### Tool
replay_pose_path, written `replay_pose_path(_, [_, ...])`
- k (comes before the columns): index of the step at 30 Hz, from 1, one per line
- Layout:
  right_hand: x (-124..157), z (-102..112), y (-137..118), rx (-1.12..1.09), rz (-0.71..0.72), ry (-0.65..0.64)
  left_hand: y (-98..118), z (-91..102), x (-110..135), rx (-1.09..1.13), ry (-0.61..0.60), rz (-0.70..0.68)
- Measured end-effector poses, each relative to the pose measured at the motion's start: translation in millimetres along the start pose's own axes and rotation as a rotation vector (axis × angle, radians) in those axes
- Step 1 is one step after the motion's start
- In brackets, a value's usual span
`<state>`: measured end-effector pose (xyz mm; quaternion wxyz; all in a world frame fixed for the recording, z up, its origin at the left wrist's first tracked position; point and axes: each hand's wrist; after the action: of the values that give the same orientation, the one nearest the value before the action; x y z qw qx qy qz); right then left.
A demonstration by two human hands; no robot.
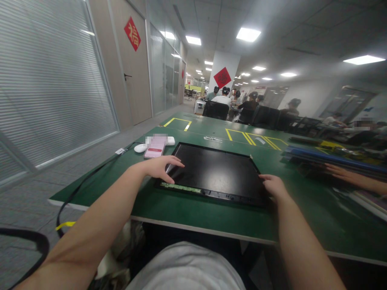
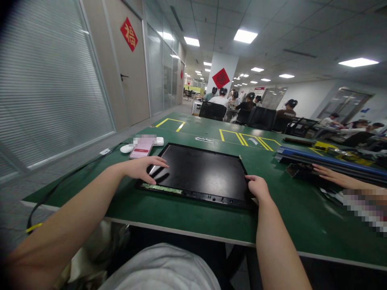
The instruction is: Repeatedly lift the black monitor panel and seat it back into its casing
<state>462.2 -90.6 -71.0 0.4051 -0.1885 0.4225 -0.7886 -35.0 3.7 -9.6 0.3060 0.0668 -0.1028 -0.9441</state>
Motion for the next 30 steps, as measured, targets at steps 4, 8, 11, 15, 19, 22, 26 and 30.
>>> replay_pose_path(4, [2,0,-2,-0.004,-0.01,0.005,2,1.4,0,-0.02,0.01,0.035])
replay_pose_path(8, [4,0,-7,0.027,-0.025,0.009,8,3.9,1,-0.034,0.015,0.065])
replay_pose_path(11, [4,0,-7,0.031,-0.035,0.004,10,5.3,1,-0.053,0.015,0.084])
replay_pose_path(15, [1,0,-3,0.04,-0.014,0.007,11,5.7,1,-0.094,0.03,0.073])
replay_pose_path(19, [-1,1,-2,0.024,-0.025,0.004,10,5.0,0,-0.112,0.037,0.056])
replay_pose_path(22, [2,1,-5,-0.006,-0.062,0.008,9,4.1,0,-0.076,0.042,0.053])
replay_pose_path(26, [5,0,-7,-0.015,-0.062,0.012,8,2.4,1,-0.027,0.018,0.077])
replay_pose_path(30, [1,0,-2,0.005,-0.02,0.013,6,-2.6,-3,-0.056,0.042,0.24])
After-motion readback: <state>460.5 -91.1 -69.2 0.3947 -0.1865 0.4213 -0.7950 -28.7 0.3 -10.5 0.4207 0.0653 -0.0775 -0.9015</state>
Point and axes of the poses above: each hand's wrist, its own x-axis away from the middle knuckle, its own z-axis out of the back of the hand, y = z × x, and after that the axes turned 10 degrees about -x, right-handed
